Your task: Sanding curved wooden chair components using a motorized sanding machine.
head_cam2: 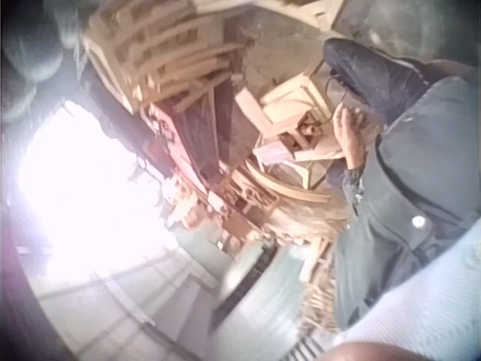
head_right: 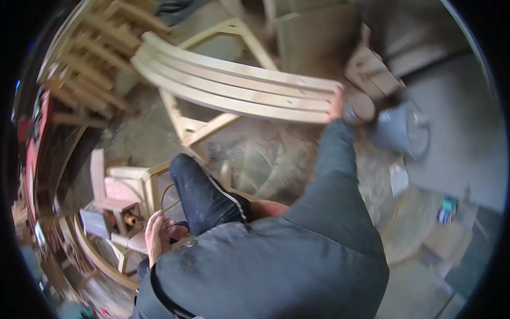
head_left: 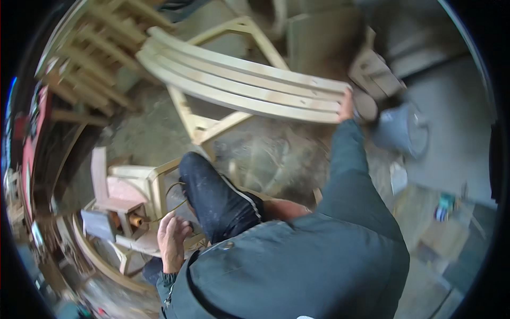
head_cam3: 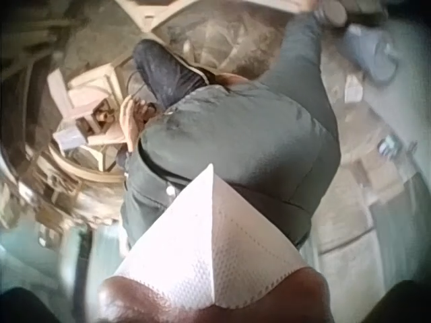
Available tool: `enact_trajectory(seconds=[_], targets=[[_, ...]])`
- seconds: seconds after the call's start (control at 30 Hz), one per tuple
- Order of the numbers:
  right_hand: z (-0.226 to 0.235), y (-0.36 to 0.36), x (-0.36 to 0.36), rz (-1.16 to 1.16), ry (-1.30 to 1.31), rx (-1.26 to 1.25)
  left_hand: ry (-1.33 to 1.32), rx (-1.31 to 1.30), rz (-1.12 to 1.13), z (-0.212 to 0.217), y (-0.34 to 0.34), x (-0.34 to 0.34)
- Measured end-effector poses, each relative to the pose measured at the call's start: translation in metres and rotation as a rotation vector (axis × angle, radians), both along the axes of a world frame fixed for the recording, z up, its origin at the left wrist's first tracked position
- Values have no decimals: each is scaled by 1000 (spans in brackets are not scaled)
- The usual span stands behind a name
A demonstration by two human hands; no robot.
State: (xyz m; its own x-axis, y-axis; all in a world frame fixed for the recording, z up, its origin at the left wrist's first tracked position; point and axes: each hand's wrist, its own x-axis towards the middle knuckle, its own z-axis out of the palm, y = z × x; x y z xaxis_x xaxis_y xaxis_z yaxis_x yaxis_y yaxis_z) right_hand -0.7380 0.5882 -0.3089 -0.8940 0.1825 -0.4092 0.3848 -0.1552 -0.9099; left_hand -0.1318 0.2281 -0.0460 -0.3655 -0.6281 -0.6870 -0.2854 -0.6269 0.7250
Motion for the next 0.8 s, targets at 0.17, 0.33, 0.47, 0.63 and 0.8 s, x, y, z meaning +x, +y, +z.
enact_trajectory(seconds=[0.17,0.33,0.47,0.63,0.8], targets=[[56,-5,15,-12,701,1228,84,-12,25,-9,-8,17],[113,-157,8,633,900,834,70,-37,84,-14,-7,41],[119,-263,29,883,803,926,100,-40,96,-9,-4,40],[125,-295,50,1098,679,1078,135,-82,188,-9,0,57],[123,-281,54,1103,692,1082,97,-59,266,-23,2,81]])
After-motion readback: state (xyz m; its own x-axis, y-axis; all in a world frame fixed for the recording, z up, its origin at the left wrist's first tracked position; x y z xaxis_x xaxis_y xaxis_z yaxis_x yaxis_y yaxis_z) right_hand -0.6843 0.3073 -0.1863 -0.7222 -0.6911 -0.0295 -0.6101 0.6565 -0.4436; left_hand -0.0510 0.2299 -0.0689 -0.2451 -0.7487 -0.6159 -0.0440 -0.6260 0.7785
